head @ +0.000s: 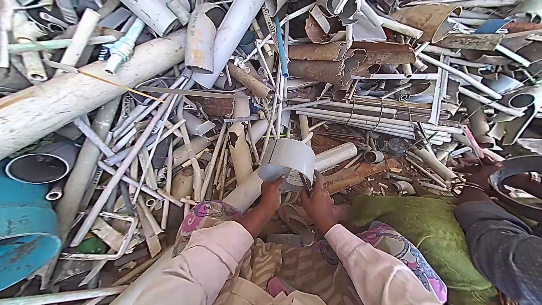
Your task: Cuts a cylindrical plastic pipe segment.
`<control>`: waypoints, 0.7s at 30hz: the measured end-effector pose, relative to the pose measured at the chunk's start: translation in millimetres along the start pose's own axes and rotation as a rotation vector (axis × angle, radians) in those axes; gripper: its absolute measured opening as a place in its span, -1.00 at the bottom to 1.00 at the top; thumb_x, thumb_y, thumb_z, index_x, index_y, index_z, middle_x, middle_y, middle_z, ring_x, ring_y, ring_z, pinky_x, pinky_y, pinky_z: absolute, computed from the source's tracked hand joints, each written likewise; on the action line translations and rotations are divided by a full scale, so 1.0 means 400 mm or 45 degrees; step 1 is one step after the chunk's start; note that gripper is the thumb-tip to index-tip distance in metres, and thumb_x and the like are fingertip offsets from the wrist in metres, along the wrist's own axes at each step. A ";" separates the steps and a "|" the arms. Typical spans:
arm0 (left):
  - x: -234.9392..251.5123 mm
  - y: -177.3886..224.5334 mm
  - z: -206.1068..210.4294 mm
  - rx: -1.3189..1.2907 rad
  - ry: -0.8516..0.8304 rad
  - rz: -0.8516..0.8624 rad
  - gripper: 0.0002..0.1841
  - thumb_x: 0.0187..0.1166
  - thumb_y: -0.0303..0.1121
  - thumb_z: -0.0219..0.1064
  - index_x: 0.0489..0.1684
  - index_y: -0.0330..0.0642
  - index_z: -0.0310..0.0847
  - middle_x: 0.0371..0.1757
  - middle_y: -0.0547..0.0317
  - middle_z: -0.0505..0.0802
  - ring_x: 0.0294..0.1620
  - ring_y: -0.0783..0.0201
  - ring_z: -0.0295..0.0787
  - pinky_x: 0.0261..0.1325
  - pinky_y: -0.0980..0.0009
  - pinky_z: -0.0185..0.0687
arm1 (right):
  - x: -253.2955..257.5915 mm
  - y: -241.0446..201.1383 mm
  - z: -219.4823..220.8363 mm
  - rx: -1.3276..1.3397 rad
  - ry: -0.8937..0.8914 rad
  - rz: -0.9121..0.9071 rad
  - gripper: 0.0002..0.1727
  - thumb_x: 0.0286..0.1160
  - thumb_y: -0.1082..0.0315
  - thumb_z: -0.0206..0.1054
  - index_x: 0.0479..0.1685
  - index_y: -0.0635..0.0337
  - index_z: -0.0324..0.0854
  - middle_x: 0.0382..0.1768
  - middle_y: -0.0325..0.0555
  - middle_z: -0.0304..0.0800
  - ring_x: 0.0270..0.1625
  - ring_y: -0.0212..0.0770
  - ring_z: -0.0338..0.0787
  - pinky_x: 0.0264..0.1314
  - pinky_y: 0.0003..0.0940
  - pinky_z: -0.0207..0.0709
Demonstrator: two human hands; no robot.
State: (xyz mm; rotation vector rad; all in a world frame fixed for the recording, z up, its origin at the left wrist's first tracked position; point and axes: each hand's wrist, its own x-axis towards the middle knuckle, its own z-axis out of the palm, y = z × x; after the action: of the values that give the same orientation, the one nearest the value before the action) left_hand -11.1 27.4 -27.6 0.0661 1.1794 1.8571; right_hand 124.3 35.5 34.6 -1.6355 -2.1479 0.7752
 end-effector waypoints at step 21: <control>0.055 -0.004 -0.016 0.246 0.082 0.234 -0.54 0.44 -0.68 0.43 0.31 -0.50 0.41 0.08 -0.17 0.74 -0.04 0.19 0.77 0.03 0.25 0.77 | 0.016 -0.015 0.011 0.071 -0.373 -0.107 -0.25 0.67 0.24 0.22 0.88 -0.01 0.10 -0.02 0.20 0.84 0.06 0.22 0.84 0.21 0.28 0.61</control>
State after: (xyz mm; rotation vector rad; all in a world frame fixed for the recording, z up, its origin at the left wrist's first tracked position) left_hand -25.9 38.6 -41.0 0.2312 1.4360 1.9098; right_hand 115.7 39.5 34.3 -1.4692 -2.3489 1.0967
